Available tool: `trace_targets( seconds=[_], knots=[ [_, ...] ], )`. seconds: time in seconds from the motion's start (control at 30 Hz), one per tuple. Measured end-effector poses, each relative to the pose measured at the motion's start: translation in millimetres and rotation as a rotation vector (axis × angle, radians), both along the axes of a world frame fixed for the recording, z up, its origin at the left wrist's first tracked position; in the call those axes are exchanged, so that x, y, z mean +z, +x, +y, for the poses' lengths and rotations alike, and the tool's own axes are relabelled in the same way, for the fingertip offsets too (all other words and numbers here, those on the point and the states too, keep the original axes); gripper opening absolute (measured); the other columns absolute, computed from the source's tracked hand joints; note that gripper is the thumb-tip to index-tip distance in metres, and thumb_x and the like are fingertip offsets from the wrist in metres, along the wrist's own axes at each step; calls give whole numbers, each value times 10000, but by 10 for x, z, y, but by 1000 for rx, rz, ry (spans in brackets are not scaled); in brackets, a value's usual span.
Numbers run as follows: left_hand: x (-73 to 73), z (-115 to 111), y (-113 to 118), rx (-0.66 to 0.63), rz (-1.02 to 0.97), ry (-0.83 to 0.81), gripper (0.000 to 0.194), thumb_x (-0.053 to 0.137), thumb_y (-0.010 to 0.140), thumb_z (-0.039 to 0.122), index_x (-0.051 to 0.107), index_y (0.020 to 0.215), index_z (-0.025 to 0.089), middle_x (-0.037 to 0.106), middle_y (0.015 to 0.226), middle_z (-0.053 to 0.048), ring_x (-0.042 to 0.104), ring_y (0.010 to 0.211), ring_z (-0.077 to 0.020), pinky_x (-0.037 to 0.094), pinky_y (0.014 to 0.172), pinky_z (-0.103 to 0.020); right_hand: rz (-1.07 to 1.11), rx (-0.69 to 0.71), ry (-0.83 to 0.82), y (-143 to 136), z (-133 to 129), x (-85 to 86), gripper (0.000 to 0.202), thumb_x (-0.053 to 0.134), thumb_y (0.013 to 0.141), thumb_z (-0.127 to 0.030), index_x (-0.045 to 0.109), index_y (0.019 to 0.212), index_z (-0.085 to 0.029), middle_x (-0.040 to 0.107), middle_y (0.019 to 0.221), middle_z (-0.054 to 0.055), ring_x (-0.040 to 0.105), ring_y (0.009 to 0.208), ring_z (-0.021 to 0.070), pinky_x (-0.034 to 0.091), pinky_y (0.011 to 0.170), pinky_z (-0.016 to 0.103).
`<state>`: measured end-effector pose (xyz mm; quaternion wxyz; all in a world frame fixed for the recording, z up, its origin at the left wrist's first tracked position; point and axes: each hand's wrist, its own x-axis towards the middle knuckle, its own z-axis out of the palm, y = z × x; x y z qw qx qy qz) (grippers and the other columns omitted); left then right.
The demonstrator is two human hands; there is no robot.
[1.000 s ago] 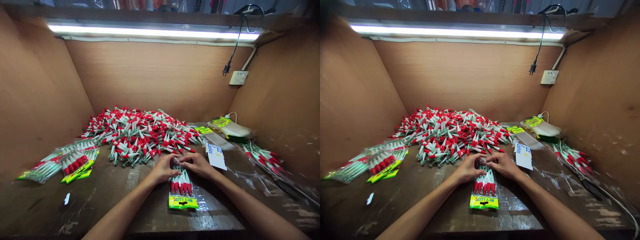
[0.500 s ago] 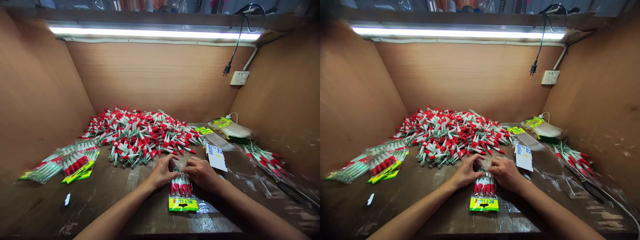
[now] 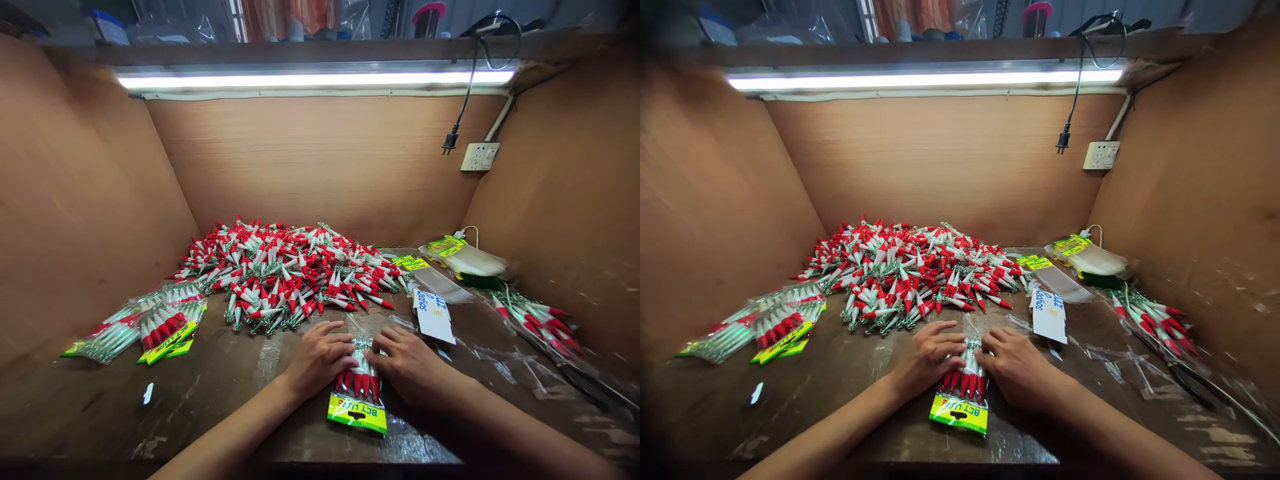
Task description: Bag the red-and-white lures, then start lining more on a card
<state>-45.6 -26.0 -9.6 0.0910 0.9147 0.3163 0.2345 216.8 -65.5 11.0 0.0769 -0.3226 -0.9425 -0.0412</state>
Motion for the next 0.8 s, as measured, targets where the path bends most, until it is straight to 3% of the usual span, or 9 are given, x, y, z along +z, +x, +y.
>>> trace_targets(
  seconds=[0.1, 0.17, 0.23, 0.33, 0.43, 0.5, 0.57, 0.67, 0.8],
  knots=[
    [142, -173, -127, -15, 259, -25, 553, 413, 992, 615, 376, 1475, 348, 282, 1541, 75, 95, 1475, -244, 63, 1197, -490, -1, -3, -36, 48, -188, 23, 476, 648, 914, -52, 511, 1367, -96, 383, 1205, 128, 384, 1047, 357, 332, 972, 463],
    [207, -270, -202, -6, 330, -130, 637, 354, 990, 653, 183, 1542, 385, 126, 1580, 80, 6, 1484, -250, 27, 1200, -507, 54, 13, -67, 88, -300, 33, 560, 541, 893, -83, 452, 1446, -78, 317, 1320, 122, 339, 1134, 339, 280, 1033, 465],
    [228, -323, -261, -1, 353, -222, 662, 345, 978, 682, 114, 1543, 427, 78, 1582, 91, -12, 1483, -252, 34, 1204, -506, 147, 34, -104, 135, -367, 50, 627, 464, 854, -120, 431, 1479, -76, 259, 1386, 92, 297, 1197, 316, 232, 1065, 467],
    [169, -306, -303, 33, 300, -267, 668, 353, 978, 680, 113, 1545, 421, 117, 1582, 100, 12, 1485, -204, 53, 1225, -452, 351, 95, -261, 212, -319, 61, 479, 387, 944, -166, 561, 1390, -146, 361, 1329, 51, 368, 1167, 282, 290, 1033, 405],
    [63, -229, -245, 320, 130, -189, 655, 259, 1009, 645, 202, 1549, 279, 171, 1586, 34, 104, 1474, -142, 150, 1226, -383, 695, -6, -313, 261, -85, -24, 322, 406, 1072, -285, 664, 1231, -176, 498, 1128, 40, 486, 1013, 261, 380, 905, 339],
    [14, -192, -145, 452, 175, -179, 743, 277, 976, 699, 285, 1532, 207, 170, 1584, -41, 106, 1478, -208, 173, 1207, -479, 786, -122, -238, 241, 102, -134, 360, 438, 1065, -354, 675, 1230, -140, 505, 1083, 60, 486, 984, 279, 371, 868, 354],
    [-9, -186, -21, 456, 227, -199, 751, 381, 927, 735, 453, 1449, 199, 170, 1578, -98, 101, 1475, -290, 152, 1182, -564, 763, -151, -249, 182, 242, -252, 398, 455, 1037, -411, 720, 1149, -136, 514, 974, 62, 503, 892, 285, 383, 783, 352],
    [-17, -213, 145, 439, 82, -260, 545, 601, 890, 559, 566, 1323, 231, 275, 1545, -108, 181, 1457, -308, 182, 1173, -562, 832, -146, -344, 93, 309, -385, 362, 517, 997, -446, 746, 973, -167, 512, 888, 37, 514, 812, 268, 383, 702, 323],
    [1, -218, 274, 299, -435, -571, 492, 736, 810, 357, 544, 1241, 220, 624, 1193, -87, 581, 1129, -273, 477, 975, -424, 1078, -99, -593, 101, 291, -467, 315, 651, 1008, -454, 700, 1036, -144, 538, 947, 35, 532, 838, 269, 409, 707, 279]
  ],
)
